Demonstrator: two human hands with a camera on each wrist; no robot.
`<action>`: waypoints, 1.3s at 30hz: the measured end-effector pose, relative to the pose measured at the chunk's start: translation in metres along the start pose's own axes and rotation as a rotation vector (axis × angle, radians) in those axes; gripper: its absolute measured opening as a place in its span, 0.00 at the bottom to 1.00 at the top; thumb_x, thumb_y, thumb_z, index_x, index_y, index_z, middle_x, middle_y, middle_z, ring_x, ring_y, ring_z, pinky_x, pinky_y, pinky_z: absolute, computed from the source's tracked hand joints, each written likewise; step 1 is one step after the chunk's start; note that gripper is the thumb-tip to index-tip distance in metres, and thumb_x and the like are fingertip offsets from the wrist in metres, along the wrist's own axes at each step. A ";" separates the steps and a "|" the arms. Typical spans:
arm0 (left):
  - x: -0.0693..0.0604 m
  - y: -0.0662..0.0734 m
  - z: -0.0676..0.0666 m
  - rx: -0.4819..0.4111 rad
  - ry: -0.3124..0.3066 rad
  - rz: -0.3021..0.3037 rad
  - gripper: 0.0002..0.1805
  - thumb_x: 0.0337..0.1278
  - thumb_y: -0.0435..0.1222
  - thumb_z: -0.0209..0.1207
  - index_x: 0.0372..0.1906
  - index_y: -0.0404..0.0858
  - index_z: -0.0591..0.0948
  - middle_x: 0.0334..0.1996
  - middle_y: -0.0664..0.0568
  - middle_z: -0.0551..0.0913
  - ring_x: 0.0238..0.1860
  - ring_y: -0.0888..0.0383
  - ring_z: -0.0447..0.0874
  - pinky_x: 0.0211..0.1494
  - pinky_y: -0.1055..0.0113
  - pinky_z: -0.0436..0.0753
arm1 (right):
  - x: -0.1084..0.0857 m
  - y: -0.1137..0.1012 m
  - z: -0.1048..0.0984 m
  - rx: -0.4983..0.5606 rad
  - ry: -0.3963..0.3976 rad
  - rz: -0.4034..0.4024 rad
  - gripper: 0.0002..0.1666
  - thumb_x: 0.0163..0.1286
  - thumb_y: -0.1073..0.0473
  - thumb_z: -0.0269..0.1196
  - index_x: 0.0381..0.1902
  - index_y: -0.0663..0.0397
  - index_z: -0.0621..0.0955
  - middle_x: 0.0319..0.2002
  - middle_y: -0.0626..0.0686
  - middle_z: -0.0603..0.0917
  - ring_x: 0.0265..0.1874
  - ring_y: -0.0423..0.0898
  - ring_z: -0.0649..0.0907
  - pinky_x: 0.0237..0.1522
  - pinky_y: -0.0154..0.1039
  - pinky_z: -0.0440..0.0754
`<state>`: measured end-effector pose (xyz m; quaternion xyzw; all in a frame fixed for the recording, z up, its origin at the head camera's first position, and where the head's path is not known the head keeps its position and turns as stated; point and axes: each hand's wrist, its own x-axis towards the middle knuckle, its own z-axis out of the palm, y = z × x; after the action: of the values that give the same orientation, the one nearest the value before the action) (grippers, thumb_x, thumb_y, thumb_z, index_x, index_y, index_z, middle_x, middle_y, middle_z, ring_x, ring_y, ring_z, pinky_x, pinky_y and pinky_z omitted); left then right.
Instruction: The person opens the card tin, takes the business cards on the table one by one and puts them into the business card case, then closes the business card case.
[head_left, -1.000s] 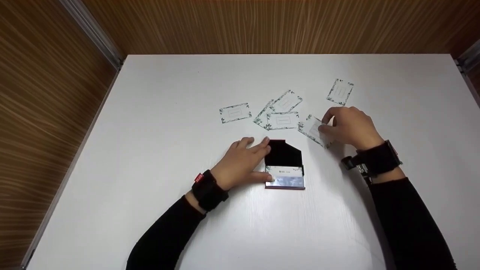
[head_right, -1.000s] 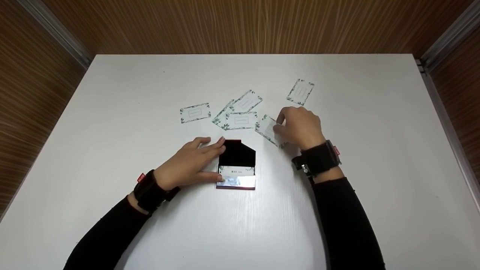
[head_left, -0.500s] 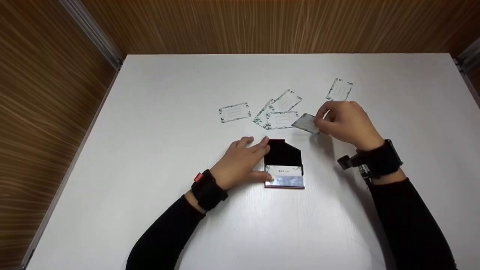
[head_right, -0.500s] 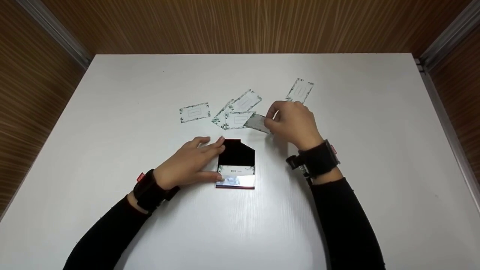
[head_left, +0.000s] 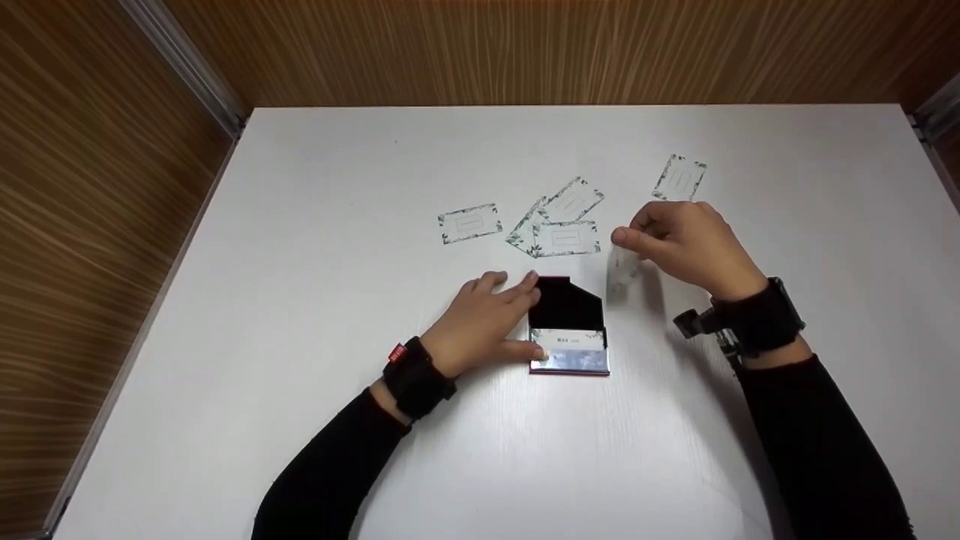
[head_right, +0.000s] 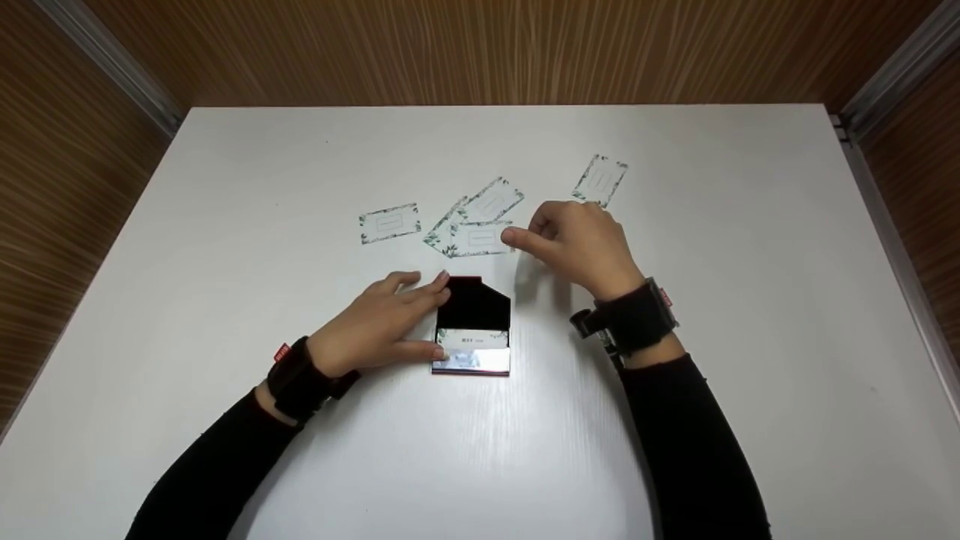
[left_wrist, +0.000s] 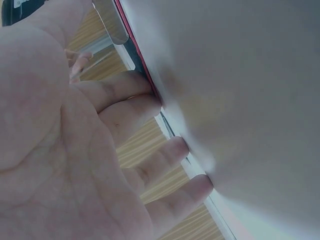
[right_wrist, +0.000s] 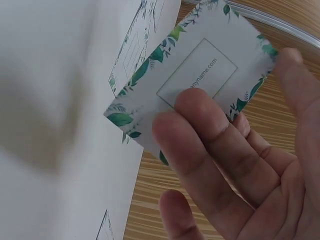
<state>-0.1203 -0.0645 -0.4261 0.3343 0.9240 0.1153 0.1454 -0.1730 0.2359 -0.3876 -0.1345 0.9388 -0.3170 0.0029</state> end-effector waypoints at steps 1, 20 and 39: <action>0.000 0.000 0.000 -0.002 -0.001 -0.001 0.48 0.57 0.67 0.56 0.77 0.45 0.62 0.79 0.55 0.52 0.77 0.43 0.53 0.76 0.45 0.57 | 0.000 0.000 0.000 0.001 -0.001 0.001 0.23 0.65 0.34 0.64 0.30 0.47 0.85 0.24 0.46 0.86 0.26 0.45 0.83 0.32 0.38 0.74; 0.001 0.000 0.000 -0.019 -0.003 -0.011 0.48 0.57 0.67 0.57 0.77 0.45 0.62 0.80 0.56 0.52 0.77 0.43 0.52 0.76 0.46 0.56 | 0.000 0.001 -0.001 0.003 -0.010 -0.075 0.12 0.66 0.66 0.56 0.39 0.49 0.85 0.29 0.46 0.87 0.23 0.41 0.79 0.32 0.34 0.74; 0.000 0.001 -0.001 -0.009 -0.001 -0.010 0.48 0.57 0.67 0.57 0.77 0.45 0.63 0.79 0.55 0.52 0.77 0.43 0.52 0.76 0.46 0.56 | 0.000 0.001 0.000 -0.030 -0.050 -0.099 0.04 0.70 0.52 0.65 0.38 0.44 0.84 0.19 0.45 0.81 0.19 0.42 0.74 0.29 0.38 0.70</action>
<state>-0.1202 -0.0637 -0.4254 0.3293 0.9250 0.1186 0.1477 -0.1728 0.2364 -0.3883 -0.1890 0.9352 -0.2993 0.0087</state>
